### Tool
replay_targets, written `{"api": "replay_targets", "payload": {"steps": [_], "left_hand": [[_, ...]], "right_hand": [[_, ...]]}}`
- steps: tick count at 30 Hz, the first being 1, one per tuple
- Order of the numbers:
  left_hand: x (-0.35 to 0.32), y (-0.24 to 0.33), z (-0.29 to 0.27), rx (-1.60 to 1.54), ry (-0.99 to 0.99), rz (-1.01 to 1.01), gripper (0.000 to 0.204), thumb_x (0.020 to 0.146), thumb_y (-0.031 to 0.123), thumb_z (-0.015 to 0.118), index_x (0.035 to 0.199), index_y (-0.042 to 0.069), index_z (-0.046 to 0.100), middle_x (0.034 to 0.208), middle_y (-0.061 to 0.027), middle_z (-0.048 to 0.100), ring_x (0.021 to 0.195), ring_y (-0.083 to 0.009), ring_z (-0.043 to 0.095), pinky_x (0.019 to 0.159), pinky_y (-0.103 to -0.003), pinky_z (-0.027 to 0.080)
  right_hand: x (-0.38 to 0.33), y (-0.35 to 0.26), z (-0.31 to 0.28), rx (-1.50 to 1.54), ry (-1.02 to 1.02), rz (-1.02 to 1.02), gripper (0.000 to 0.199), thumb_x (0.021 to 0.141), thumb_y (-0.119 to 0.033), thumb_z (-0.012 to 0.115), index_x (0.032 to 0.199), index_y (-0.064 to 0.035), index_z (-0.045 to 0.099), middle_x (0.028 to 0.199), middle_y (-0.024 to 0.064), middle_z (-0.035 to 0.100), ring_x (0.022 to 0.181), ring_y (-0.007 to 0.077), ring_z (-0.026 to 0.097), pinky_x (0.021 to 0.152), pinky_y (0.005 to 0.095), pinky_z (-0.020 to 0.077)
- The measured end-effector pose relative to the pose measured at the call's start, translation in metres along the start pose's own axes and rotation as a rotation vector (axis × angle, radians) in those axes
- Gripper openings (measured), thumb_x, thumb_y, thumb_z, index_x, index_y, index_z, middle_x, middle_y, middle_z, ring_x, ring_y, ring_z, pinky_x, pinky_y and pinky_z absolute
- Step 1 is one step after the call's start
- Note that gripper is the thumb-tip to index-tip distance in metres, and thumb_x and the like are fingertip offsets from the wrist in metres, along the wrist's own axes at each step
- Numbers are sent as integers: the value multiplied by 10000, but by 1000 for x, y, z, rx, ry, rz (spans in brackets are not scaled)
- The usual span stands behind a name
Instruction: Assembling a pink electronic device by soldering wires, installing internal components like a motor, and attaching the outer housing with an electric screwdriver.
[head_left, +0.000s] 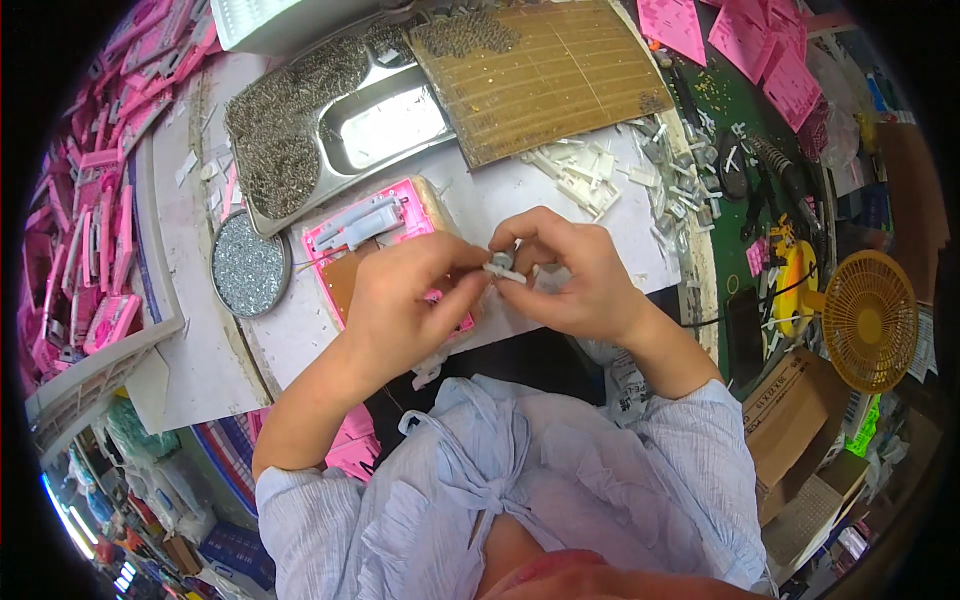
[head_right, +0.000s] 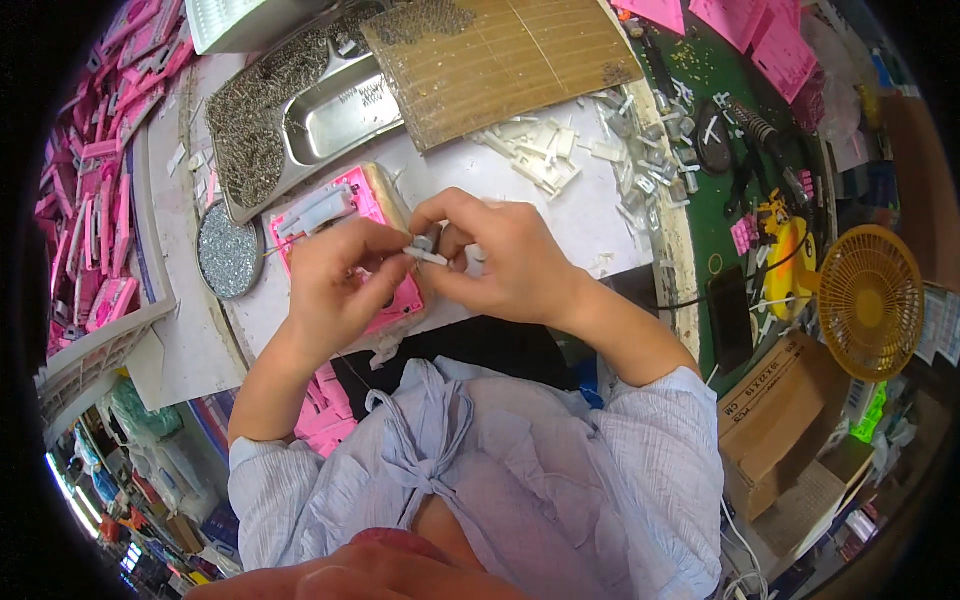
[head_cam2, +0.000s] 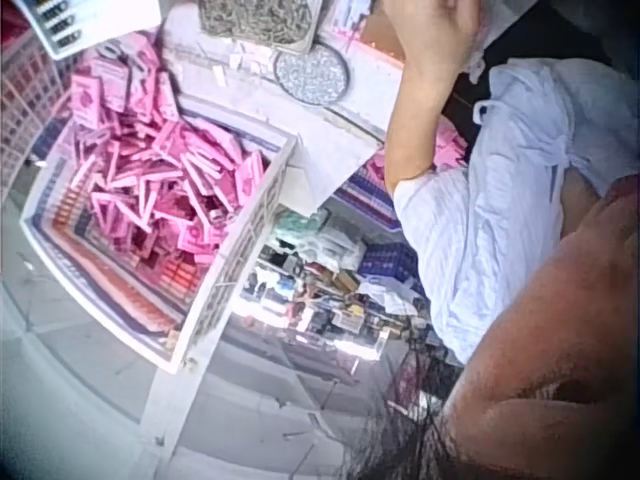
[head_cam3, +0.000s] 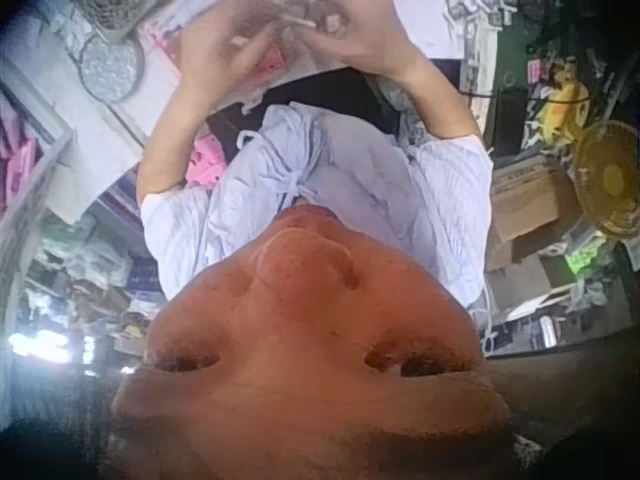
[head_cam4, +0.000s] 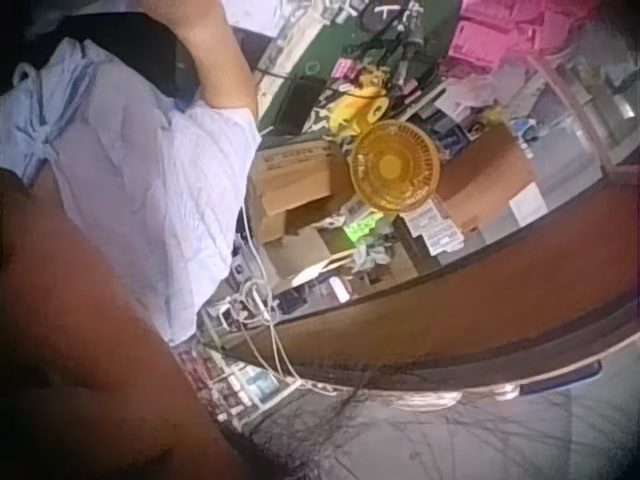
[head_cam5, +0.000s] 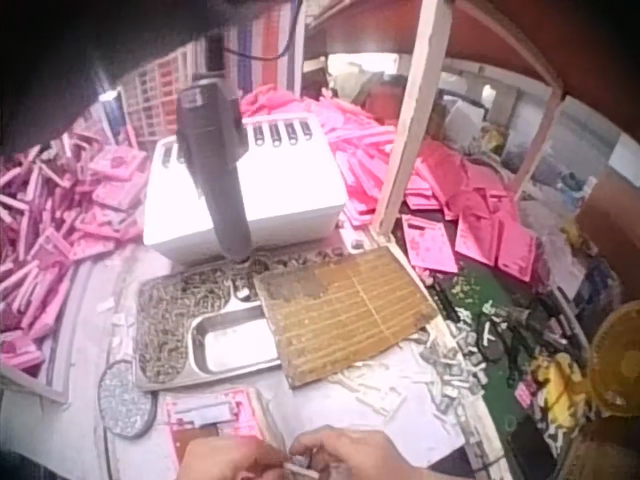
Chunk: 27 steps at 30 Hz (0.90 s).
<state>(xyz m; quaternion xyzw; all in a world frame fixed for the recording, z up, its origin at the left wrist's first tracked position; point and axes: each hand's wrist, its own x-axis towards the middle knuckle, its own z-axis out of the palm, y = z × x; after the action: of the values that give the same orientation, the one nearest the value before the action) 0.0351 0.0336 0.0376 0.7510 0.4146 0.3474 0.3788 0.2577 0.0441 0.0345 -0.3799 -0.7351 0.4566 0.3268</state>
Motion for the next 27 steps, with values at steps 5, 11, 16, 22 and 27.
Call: {"api": "replay_targets", "payload": {"steps": [5,11,16,22,27], "left_hand": [[16,-2,-2,320,-127,373,295,754,47,798,1026,32,685,885,-116,696,730,-280,692,604,-371,548],[100,-2,1,116,-323,178,232,868,159,769,1041,21,700,900,-105,716,735,-205,710,629,-346,555],[245,-88,11,730,73,303,197,880,179,720,944,-7,722,921,-152,727,838,-269,693,769,-369,555],[294,-90,14,992,-276,-94,270,820,253,739,1048,114,786,1065,-137,758,1021,-335,718,899,-465,573],[295,-81,17,1046,-279,-141,217,821,208,732,972,58,777,1041,-170,754,972,-332,733,841,-433,586]], "right_hand": [[-16,21,-4,802,-88,389,292,951,-94,721,1203,-41,584,792,70,705,700,95,653,639,236,502],[-43,37,-31,903,65,497,338,956,-55,701,1262,-35,558,787,71,685,678,90,625,616,212,477],[-35,31,-29,905,68,488,362,952,-53,708,1277,-22,552,772,68,677,650,78,589,599,210,455],[-51,37,-39,921,103,446,364,947,-45,714,1274,-8,558,746,39,650,671,77,610,600,203,445],[-48,40,-41,897,94,446,360,949,-46,713,1273,-7,561,735,23,630,672,79,613,600,203,444]]}}
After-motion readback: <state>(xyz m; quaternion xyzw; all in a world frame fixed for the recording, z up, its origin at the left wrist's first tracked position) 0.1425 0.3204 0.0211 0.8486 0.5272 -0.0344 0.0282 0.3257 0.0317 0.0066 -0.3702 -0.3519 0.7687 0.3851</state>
